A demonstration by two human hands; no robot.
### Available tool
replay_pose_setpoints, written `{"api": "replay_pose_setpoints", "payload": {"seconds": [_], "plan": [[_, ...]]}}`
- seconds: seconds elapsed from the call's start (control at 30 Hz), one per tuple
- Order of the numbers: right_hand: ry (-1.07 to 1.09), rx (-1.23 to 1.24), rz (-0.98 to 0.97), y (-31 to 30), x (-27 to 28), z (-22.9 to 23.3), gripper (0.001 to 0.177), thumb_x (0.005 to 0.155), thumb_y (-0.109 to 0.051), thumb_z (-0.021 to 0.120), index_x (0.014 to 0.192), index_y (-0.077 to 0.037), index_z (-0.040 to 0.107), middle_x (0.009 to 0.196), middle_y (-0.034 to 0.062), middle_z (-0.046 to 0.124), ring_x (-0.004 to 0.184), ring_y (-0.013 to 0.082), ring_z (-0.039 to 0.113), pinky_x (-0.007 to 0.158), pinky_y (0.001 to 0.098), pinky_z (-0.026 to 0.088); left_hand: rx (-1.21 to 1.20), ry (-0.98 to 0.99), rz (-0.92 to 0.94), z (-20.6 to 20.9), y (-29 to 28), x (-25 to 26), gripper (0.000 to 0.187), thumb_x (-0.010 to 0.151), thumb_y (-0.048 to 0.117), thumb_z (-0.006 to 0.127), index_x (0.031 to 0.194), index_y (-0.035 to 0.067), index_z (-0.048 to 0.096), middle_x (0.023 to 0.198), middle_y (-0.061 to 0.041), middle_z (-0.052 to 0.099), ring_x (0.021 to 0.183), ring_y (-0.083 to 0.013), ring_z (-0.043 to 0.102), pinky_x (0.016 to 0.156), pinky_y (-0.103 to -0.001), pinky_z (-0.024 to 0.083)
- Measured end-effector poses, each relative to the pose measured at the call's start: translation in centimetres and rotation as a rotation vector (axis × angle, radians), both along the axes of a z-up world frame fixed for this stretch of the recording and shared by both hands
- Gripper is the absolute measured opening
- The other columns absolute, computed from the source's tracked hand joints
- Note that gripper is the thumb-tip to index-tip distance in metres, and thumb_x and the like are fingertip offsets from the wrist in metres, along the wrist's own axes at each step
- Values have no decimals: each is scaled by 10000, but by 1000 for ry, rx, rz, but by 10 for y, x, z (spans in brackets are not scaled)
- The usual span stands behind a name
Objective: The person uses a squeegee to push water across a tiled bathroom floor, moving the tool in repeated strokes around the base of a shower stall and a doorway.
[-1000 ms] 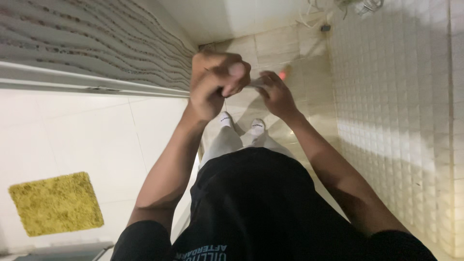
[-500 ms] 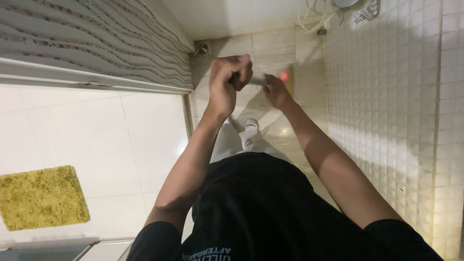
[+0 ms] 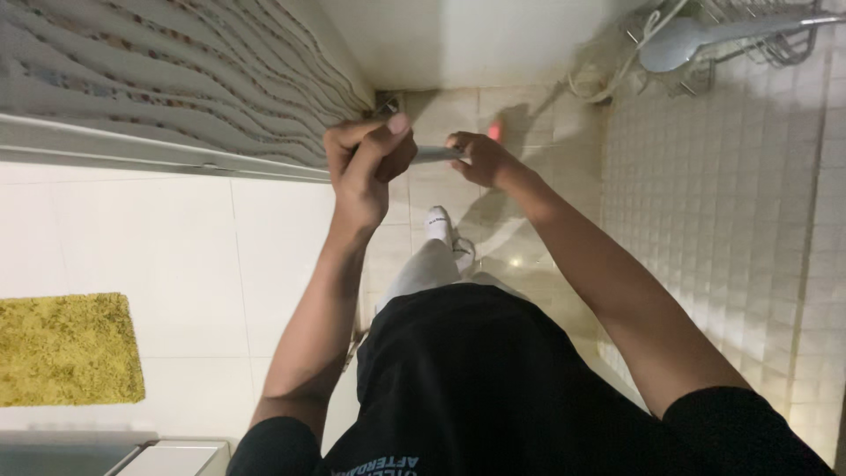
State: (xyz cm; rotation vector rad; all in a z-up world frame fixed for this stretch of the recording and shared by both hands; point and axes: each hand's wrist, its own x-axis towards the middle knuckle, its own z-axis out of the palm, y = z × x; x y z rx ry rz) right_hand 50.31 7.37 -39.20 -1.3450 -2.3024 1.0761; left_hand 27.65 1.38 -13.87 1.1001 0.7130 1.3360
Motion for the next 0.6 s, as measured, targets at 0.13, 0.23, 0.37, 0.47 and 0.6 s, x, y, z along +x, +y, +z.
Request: {"api": "replay_pose_setpoints", "payload": {"seconds": [0.13,0.23,0.37,0.47,0.6], "plan": [[-271,-124,-80,16,-3,-35,208,1016,-204,617,1192,-93,599,1068,195,717,1075,369,677,952,491,492,-64,-18,78,-18,13,-8,471,1000,149,621,592,26,422,572,4,384,508,-103,295,513,-312,214],[4,105,-111,20,-16,-38,211,975,-147,638,1159,-52,595,1097,219,688,1052,404,650,868,480,517,24,112,67,-11,22,-10,348,975,135,624,669,-5,536,577,7,412,512,-100,332,511,-310,237],[904,2,84,21,-70,18,258,1078,-140,529,1292,4,528,1258,96,589,1180,241,558,1005,411,470,285,207,-29,7,44,6,395,1011,162,618,642,21,623,627,-22,611,505,-100,510,503,-298,331],[955,-143,85,20,-95,54,242,1127,-227,535,1226,-7,549,1143,60,571,1096,174,560,945,350,470,289,318,49,21,46,11,518,1029,149,690,580,20,466,539,-20,405,437,-90,335,480,-284,236],[1003,-349,74,19,-94,60,346,1201,-361,536,1126,-27,581,969,5,543,969,72,560,856,258,466,358,324,-5,47,33,-7,467,1039,162,663,598,45,568,540,-11,483,467,-76,416,475,-268,273]]}}
